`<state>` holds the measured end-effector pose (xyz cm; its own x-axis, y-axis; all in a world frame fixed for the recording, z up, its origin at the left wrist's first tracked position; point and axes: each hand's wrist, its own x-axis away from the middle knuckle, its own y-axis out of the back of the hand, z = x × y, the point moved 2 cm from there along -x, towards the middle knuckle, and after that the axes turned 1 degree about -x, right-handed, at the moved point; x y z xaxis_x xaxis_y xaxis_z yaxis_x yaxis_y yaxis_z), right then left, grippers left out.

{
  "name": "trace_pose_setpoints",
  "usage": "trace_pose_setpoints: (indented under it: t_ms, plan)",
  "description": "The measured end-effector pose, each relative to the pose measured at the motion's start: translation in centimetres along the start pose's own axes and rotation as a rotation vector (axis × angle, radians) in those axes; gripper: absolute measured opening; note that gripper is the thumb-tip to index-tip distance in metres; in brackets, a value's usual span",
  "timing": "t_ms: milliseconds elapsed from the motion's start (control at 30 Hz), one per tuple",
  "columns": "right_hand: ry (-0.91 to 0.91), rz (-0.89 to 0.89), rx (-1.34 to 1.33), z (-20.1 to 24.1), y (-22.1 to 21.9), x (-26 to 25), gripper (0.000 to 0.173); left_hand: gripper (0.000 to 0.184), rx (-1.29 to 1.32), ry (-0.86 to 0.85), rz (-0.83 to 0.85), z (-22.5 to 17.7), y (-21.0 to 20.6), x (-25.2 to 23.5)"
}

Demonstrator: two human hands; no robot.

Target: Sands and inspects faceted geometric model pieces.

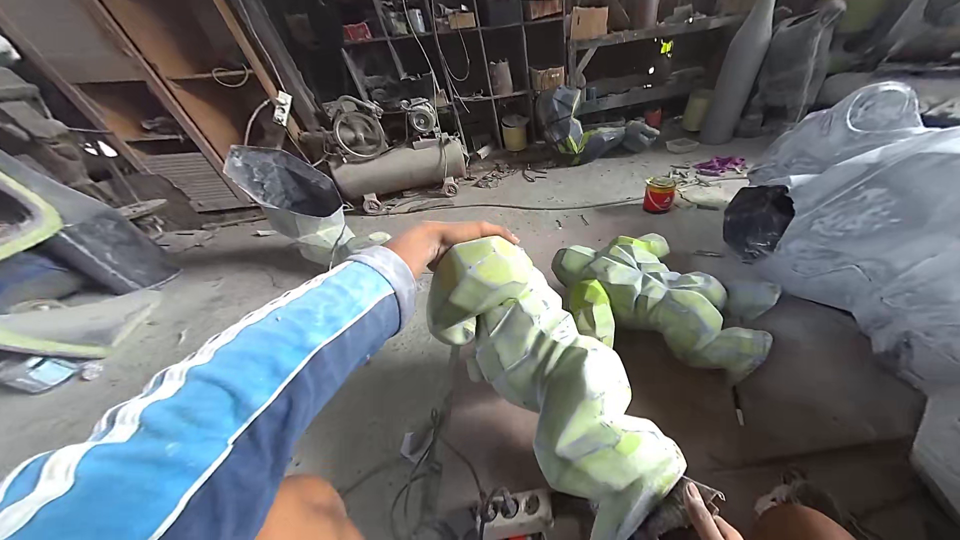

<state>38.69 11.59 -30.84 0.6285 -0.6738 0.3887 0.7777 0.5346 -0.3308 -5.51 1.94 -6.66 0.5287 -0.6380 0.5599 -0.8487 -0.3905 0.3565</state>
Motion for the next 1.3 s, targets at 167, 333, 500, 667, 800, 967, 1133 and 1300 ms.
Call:
trace_pose_setpoints:
  t_ms: [167,333,500,667,800,967,1133,1300]
  plan:
    - [-0.046,0.030,0.080,1.4,-1.6,-1.6,0.047,0.043,-0.015,0.052,-0.026,0.8,2.5,-2.4]
    - [-0.039,0.024,0.090,2.1,-3.1,-3.4,0.046,0.060,0.012,0.017,-0.019,-0.4,4.1,-2.8]
    - [-0.059,-0.011,0.152,4.2,-3.9,-4.2,0.046,0.044,-0.160,-0.126,-0.115,-2.3,3.5,-1.8]
    - [0.081,-0.076,0.293,3.6,-2.0,-5.7,0.048,0.083,-0.501,-0.361,-0.488,-3.1,1.5,-4.0]
    - [0.317,-0.296,0.587,3.0,1.6,-5.7,0.036,0.077,-0.521,-0.435,-0.540,-3.5,-1.1,-4.1]
    - [0.730,-0.298,0.856,3.3,2.9,-3.7,0.052,0.086,-0.599,-0.445,-0.652,-3.8,-2.2,-4.9]
    - [0.863,0.103,1.208,-1.0,-0.5,-2.2,0.063,0.084,-0.621,-0.514,-0.725,-3.3,-2.6,-5.3]
    - [0.888,-0.088,1.226,0.0,0.2,-6.3,0.069,0.083,-0.645,-0.580,-0.811,-2.8,-3.0,-4.8]
